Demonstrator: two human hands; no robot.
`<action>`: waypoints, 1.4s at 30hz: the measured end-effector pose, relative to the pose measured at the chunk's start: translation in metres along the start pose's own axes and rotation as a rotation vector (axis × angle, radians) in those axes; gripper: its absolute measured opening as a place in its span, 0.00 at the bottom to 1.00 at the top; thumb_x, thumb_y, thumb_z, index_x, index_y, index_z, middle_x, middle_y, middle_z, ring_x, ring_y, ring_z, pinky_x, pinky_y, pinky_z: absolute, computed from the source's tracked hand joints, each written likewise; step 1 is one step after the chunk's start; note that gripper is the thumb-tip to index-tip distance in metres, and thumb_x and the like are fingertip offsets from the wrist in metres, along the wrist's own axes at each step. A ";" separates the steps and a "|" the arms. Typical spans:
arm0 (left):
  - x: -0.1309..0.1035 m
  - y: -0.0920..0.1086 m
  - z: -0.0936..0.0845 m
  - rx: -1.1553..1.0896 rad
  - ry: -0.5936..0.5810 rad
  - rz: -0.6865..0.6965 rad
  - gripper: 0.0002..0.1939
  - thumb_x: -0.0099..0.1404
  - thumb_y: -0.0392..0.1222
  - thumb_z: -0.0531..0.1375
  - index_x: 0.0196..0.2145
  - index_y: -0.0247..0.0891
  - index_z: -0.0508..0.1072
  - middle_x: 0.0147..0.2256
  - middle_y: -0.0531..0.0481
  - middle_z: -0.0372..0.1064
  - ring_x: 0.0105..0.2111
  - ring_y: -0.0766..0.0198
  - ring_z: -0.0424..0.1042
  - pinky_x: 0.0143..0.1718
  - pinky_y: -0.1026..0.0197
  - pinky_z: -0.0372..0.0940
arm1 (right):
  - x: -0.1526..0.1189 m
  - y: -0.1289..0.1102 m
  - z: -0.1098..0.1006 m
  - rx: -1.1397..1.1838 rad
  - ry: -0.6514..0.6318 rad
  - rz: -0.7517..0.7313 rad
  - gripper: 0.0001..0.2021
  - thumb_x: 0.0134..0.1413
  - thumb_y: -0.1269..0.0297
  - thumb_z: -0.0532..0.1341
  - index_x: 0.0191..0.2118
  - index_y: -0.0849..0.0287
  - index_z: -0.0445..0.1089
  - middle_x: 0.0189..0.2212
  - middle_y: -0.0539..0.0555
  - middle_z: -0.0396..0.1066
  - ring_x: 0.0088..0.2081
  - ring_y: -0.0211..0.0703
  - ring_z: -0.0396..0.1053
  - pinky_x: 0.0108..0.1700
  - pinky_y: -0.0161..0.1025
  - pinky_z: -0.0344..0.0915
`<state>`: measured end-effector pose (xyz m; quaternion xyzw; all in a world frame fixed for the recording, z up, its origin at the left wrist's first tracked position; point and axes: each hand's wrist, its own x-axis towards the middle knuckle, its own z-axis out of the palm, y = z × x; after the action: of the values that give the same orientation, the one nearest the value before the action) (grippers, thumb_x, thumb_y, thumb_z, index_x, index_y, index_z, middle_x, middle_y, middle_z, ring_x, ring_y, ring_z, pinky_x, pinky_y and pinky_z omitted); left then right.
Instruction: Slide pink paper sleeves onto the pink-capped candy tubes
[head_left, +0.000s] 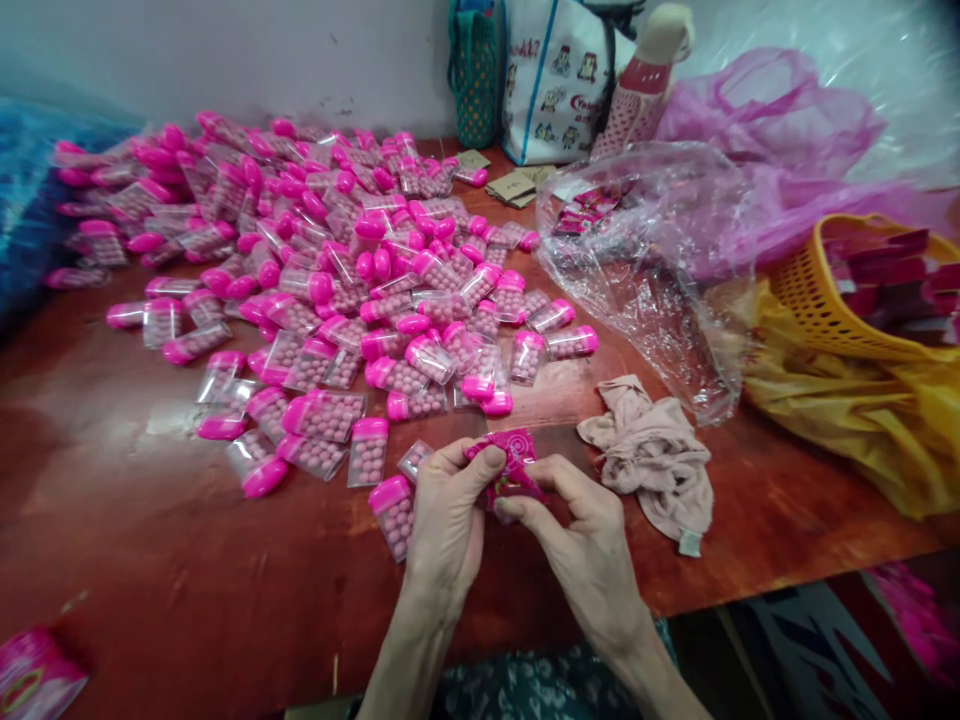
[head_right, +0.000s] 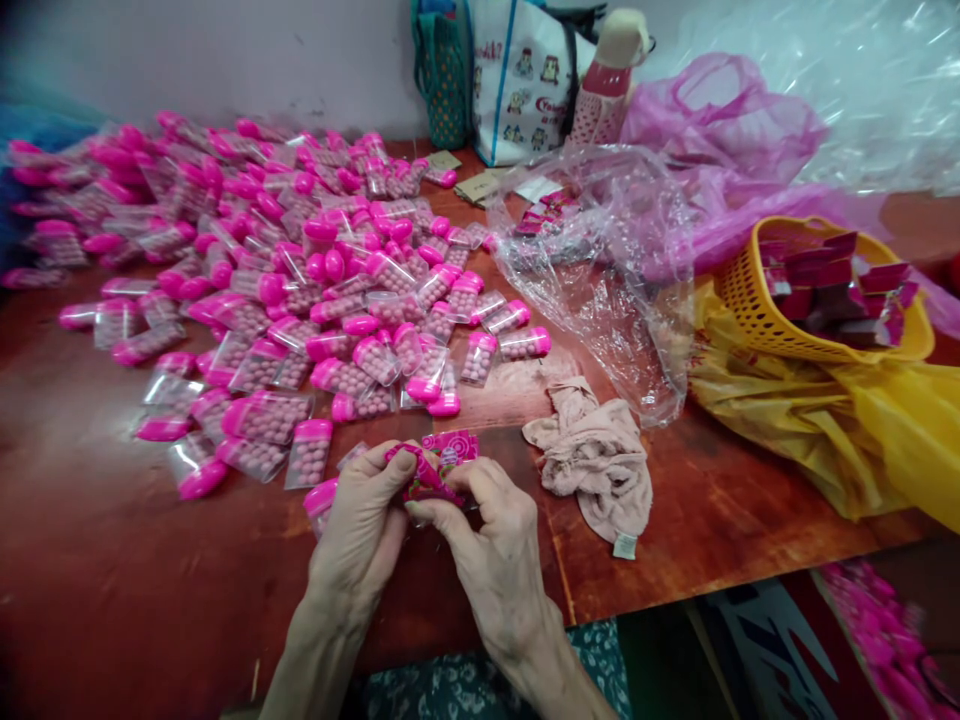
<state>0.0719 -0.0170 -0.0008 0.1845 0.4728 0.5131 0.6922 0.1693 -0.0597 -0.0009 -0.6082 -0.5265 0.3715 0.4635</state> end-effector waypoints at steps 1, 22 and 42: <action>0.000 -0.001 -0.001 0.005 0.021 0.036 0.09 0.43 0.39 0.69 0.19 0.35 0.72 0.18 0.56 0.67 0.19 0.71 0.63 0.22 0.68 0.61 | 0.000 -0.001 0.001 0.025 0.016 0.010 0.06 0.54 0.67 0.60 0.27 0.58 0.66 0.26 0.49 0.65 0.29 0.39 0.63 0.32 0.35 0.60; -0.005 0.009 -0.037 0.497 -0.037 0.541 0.08 0.57 0.33 0.61 0.21 0.37 0.70 0.25 0.54 0.66 0.28 0.67 0.64 0.28 0.65 0.58 | -0.005 0.001 0.004 -0.017 -0.072 -0.085 0.10 0.61 0.66 0.51 0.30 0.59 0.66 0.27 0.51 0.65 0.30 0.39 0.63 0.33 0.36 0.58; -0.006 0.010 -0.050 0.230 -0.034 0.468 0.05 0.53 0.31 0.63 0.22 0.37 0.74 0.24 0.51 0.72 0.26 0.64 0.68 0.28 0.63 0.63 | -0.007 -0.004 0.018 0.141 -0.085 0.164 0.11 0.55 0.61 0.58 0.25 0.61 0.66 0.19 0.45 0.60 0.22 0.33 0.57 0.25 0.31 0.53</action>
<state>0.0238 -0.0299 -0.0149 0.3751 0.4607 0.5990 0.5369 0.1499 -0.0630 -0.0025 -0.5987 -0.4666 0.4700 0.4505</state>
